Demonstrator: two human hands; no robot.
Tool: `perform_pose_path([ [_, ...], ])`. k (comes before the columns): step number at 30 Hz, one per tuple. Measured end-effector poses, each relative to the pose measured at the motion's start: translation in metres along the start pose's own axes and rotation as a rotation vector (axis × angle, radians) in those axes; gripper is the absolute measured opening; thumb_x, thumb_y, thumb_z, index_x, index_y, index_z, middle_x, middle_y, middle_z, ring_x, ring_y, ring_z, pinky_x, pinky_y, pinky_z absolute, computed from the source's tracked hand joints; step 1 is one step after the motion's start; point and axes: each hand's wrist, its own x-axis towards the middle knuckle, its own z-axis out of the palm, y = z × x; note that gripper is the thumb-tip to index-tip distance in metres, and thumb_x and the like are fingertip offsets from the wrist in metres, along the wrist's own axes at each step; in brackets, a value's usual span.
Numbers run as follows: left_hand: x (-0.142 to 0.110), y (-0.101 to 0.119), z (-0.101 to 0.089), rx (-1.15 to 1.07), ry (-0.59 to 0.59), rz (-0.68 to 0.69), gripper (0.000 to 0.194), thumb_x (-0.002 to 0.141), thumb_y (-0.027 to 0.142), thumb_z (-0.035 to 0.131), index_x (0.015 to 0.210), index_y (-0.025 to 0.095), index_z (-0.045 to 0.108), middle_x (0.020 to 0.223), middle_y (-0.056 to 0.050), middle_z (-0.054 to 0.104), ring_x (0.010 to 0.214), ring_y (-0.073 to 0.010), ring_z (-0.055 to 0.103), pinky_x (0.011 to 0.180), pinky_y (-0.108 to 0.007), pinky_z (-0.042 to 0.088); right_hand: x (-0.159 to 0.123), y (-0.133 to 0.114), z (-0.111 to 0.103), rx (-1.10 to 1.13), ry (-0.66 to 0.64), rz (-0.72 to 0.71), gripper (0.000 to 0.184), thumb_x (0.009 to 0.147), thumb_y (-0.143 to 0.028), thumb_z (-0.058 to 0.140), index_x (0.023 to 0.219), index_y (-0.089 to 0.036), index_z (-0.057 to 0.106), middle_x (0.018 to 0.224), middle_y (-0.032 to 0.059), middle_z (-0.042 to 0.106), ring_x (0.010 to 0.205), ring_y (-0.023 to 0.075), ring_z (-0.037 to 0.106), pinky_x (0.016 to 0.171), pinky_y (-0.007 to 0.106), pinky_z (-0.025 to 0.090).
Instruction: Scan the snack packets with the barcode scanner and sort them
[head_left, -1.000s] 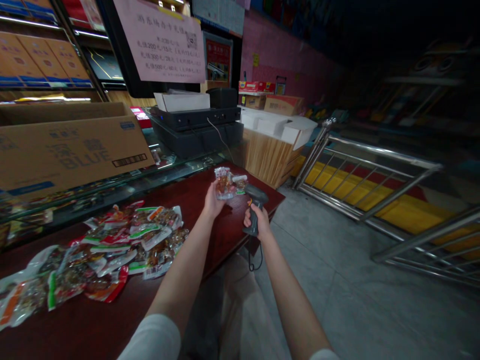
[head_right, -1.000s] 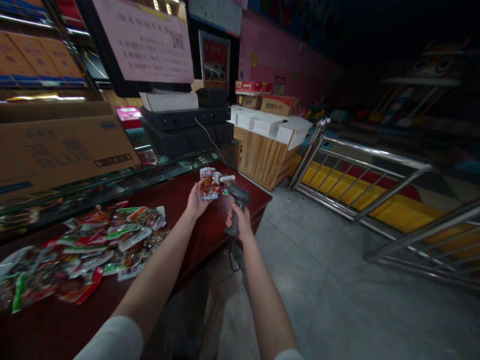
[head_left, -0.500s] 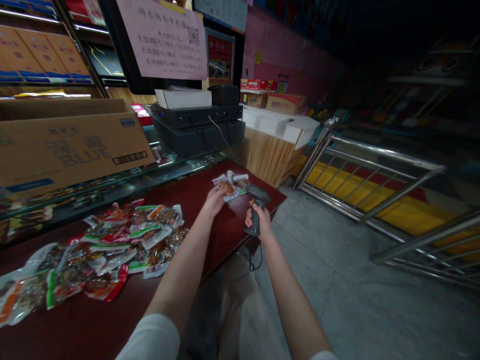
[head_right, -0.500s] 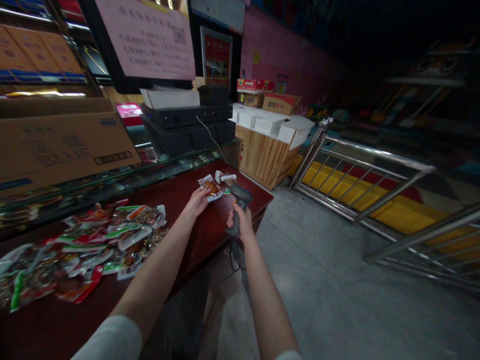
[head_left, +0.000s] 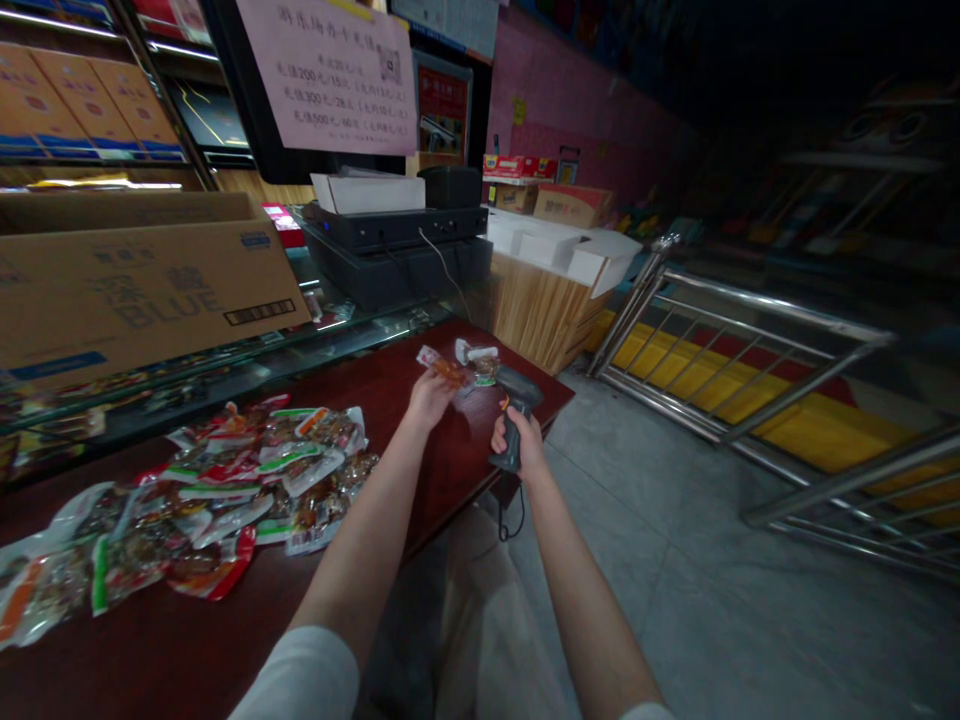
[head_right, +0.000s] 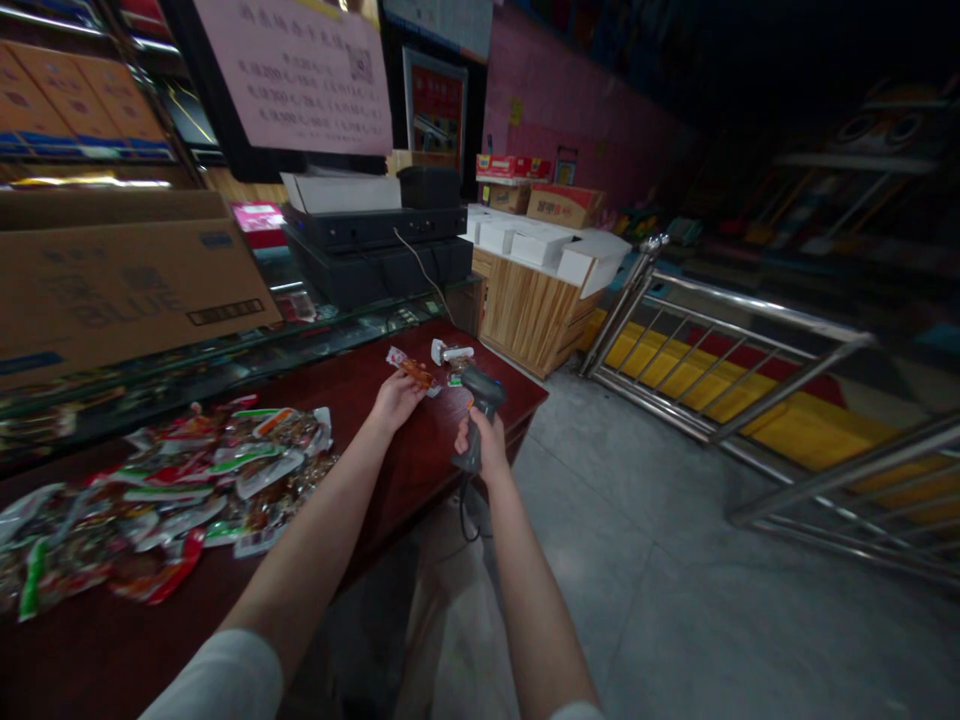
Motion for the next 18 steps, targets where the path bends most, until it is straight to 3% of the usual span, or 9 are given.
perform_pose_path([
  [2, 0.0, 0.005, -0.003, -0.043, -0.007, -0.049, 0.014, 0.08, 0.017, 0.051, 0.085, 0.015, 0.063, 0.085, -0.008, 0.066, 0.066, -0.0119, 0.057, 0.064, -0.026, 0.048, 0.0, 0.0, 0.0, 0.002, -0.004, -0.003, 0.037, 0.072, -0.042, 0.072, 0.093, -0.021, 0.049, 0.05, -0.01, 0.052, 0.031, 0.0076, 0.042, 0.033, 0.021, 0.033],
  [5, -0.002, 0.011, -0.004, -0.109, -0.044, -0.065, 0.026, 0.088, 0.024, 0.042, 0.085, 0.013, 0.065, 0.079, -0.008, 0.062, 0.058, -0.0101, 0.049, 0.056, -0.024, 0.044, -0.001, 0.0, 0.0, 0.002, -0.01, 0.001, 0.037, 0.072, -0.042, 0.072, 0.093, -0.021, 0.049, 0.05, -0.0097, 0.052, 0.03, 0.0079, 0.042, 0.033, 0.021, 0.033],
  [10, -0.004, 0.013, -0.001, -0.147, 0.0, -0.066, 0.032, 0.085, 0.013, 0.046, 0.111, 0.018, 0.064, 0.073, -0.003, 0.057, 0.066, -0.0117, 0.055, 0.068, -0.026, 0.05, -0.001, 0.0, 0.0, -0.005, -0.027, 0.002, 0.037, 0.073, -0.042, 0.072, 0.093, -0.022, 0.049, 0.051, -0.0095, 0.053, 0.031, 0.0078, 0.042, 0.033, 0.021, 0.034],
  [13, -0.004, 0.013, 0.0, -0.174, 0.019, -0.094, 0.041, 0.084, 0.009, 0.045, 0.12, 0.018, 0.061, 0.069, -0.002, 0.054, 0.064, -0.0114, 0.055, 0.065, -0.025, 0.049, -0.002, 0.0, 0.0, -0.004, -0.026, -0.003, 0.036, 0.073, -0.042, 0.071, 0.093, -0.021, 0.049, 0.051, -0.0095, 0.053, 0.031, 0.0076, 0.043, 0.033, 0.021, 0.034],
  [18, -0.01, 0.017, 0.005, -0.198, -0.092, -0.185, 0.03, 0.089, 0.013, 0.041, 0.106, 0.013, 0.066, 0.074, -0.002, 0.051, 0.053, -0.0057, 0.043, 0.052, -0.018, 0.041, -0.002, -0.001, 0.001, -0.006, -0.039, 0.017, 0.036, 0.073, -0.042, 0.071, 0.093, -0.021, 0.05, 0.05, -0.0092, 0.053, 0.03, 0.0074, 0.042, 0.032, 0.02, 0.034],
])
